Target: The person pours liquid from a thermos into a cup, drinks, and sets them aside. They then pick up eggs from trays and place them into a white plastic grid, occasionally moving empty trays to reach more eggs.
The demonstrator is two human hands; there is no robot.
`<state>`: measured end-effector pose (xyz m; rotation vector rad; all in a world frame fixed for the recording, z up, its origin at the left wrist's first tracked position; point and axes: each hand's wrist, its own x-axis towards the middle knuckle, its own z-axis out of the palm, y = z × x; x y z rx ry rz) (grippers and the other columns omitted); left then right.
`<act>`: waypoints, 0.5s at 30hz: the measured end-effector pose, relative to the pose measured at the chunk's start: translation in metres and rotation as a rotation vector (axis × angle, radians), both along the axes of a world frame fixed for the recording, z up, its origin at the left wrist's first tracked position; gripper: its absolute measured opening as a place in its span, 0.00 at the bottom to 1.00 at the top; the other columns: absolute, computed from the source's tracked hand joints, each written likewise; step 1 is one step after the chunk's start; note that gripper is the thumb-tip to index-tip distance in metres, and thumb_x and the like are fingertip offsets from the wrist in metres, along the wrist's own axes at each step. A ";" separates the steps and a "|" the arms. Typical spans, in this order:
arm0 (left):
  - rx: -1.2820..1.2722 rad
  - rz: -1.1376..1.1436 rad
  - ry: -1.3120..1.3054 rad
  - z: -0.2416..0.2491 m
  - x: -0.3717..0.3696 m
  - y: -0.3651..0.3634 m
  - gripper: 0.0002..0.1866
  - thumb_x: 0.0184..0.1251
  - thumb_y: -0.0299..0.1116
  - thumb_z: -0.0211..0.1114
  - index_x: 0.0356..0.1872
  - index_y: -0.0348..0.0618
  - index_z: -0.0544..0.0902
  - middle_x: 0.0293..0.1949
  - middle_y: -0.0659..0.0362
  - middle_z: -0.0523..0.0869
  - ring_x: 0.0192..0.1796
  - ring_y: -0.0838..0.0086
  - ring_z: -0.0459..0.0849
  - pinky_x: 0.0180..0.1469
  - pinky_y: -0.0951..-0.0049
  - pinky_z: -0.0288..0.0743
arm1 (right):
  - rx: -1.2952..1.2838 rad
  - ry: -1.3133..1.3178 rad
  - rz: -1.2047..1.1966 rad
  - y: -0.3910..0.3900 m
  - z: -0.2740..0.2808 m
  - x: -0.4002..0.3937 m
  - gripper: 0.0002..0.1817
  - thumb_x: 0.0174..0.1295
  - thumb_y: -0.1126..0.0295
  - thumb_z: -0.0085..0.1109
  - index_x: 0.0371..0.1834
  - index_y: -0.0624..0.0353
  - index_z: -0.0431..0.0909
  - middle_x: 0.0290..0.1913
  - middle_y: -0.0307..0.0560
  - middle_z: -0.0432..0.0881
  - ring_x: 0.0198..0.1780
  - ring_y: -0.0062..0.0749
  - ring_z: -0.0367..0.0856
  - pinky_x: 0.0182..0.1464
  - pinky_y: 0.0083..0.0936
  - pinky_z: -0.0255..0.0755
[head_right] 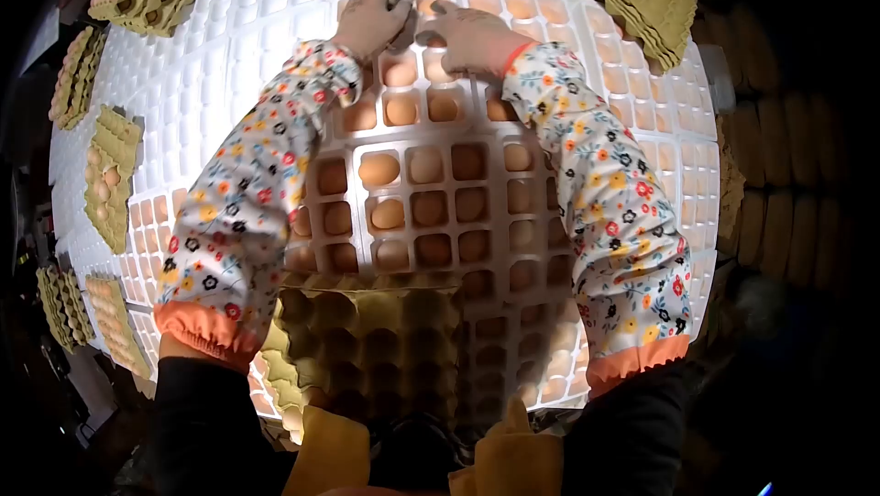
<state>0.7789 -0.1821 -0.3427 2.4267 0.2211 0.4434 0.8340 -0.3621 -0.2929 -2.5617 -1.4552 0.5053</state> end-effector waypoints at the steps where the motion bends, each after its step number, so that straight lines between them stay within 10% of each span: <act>1: 0.074 -0.010 0.050 -0.022 0.013 -0.001 0.23 0.66 0.45 0.57 0.59 0.47 0.78 0.55 0.46 0.81 0.57 0.49 0.79 0.60 0.58 0.73 | 0.088 0.128 -0.120 -0.003 0.003 -0.002 0.24 0.47 0.68 0.62 0.52 0.51 0.80 0.57 0.52 0.78 0.52 0.49 0.81 0.52 0.39 0.76; 3: 0.320 -0.024 -0.016 -0.039 0.006 -0.009 0.23 0.66 0.47 0.59 0.58 0.50 0.78 0.53 0.47 0.81 0.52 0.52 0.82 0.61 0.58 0.71 | 0.426 0.041 -0.251 -0.023 -0.027 -0.002 0.16 0.58 0.63 0.53 0.45 0.56 0.82 0.48 0.53 0.82 0.49 0.50 0.80 0.53 0.40 0.73; 8: -0.044 -0.278 0.015 0.040 -0.114 -0.022 0.23 0.59 0.45 0.68 0.52 0.44 0.80 0.50 0.50 0.80 0.53 0.54 0.78 0.57 0.60 0.72 | 0.706 -0.135 -0.463 -0.062 -0.070 -0.044 0.21 0.64 0.61 0.51 0.56 0.58 0.77 0.56 0.52 0.80 0.59 0.50 0.74 0.64 0.40 0.65; 15: 0.722 -0.494 0.246 0.000 -0.189 -0.053 0.13 0.64 0.42 0.63 0.46 0.52 0.85 0.37 0.59 0.83 0.41 0.61 0.83 0.47 0.56 0.78 | 0.860 0.265 -0.462 -0.112 -0.004 -0.215 0.20 0.69 0.69 0.55 0.62 0.64 0.73 0.59 0.51 0.79 0.58 0.38 0.77 0.61 0.32 0.71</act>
